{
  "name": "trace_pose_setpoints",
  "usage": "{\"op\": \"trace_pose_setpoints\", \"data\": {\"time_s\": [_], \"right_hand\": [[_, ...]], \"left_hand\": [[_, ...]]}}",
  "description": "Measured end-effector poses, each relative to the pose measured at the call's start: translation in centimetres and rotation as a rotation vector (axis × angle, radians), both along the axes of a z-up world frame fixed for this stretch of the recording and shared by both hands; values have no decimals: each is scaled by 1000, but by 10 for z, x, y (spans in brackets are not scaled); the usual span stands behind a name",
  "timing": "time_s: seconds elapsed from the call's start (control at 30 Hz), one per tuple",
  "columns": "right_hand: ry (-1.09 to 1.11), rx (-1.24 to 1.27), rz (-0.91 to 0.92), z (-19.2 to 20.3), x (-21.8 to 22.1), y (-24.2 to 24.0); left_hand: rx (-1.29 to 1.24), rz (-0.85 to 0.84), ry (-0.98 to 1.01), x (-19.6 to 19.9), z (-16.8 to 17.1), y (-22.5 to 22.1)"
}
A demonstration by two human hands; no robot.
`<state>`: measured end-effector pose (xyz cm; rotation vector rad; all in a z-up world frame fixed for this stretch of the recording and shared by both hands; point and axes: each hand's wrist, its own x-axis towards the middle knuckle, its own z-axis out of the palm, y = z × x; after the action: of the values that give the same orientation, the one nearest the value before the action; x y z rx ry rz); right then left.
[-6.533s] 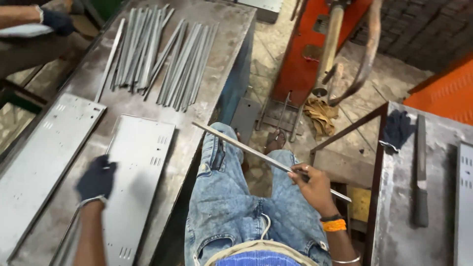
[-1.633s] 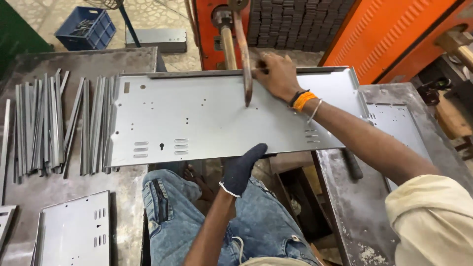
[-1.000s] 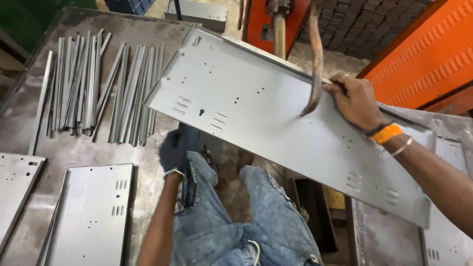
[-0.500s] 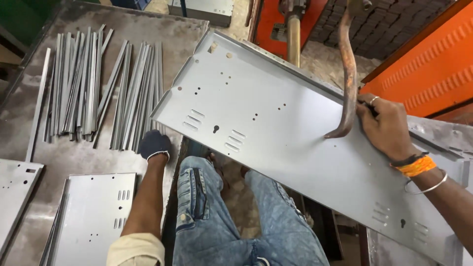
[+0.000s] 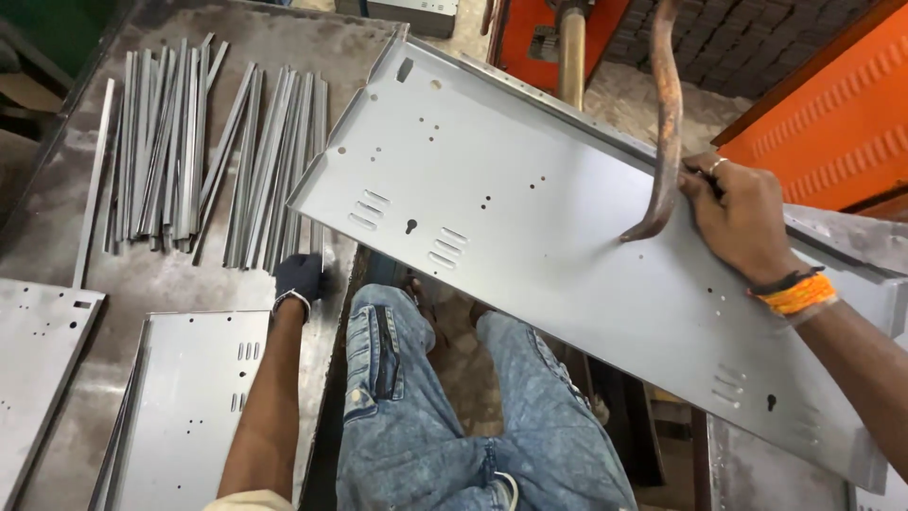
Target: The worker positions metal rods onto a larger metal sheet and uses a spot welding machine to secure them into place.
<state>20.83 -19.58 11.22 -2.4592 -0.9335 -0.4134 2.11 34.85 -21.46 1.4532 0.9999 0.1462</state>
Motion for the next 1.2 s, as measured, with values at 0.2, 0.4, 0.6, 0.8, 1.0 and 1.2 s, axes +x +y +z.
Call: {"op": "trace_pose_setpoints", "data": {"time_s": [0.2, 0.4, 0.6, 0.8, 1.0, 1.2], "right_hand": [[14, -24, -63, -1, 0, -1], [5, -4, -43, -2, 2, -2], [-12, -7, -10, -1, 3, 0], [34, -25, -66, 1, -1, 0], [6, -54, -70, -5, 5, -3], [-18, -14, -32, 0, 1, 0]], "left_hand": [[635, -233, 289, 4, 14, -8], [744, -297, 427, 6, 70, -23], [952, -114, 416, -3, 65, -30], [1184, -123, 413, 7, 41, -37], [1291, -209, 541, 26, 0, -33], [907, -133, 371, 12, -33, -27]]}}
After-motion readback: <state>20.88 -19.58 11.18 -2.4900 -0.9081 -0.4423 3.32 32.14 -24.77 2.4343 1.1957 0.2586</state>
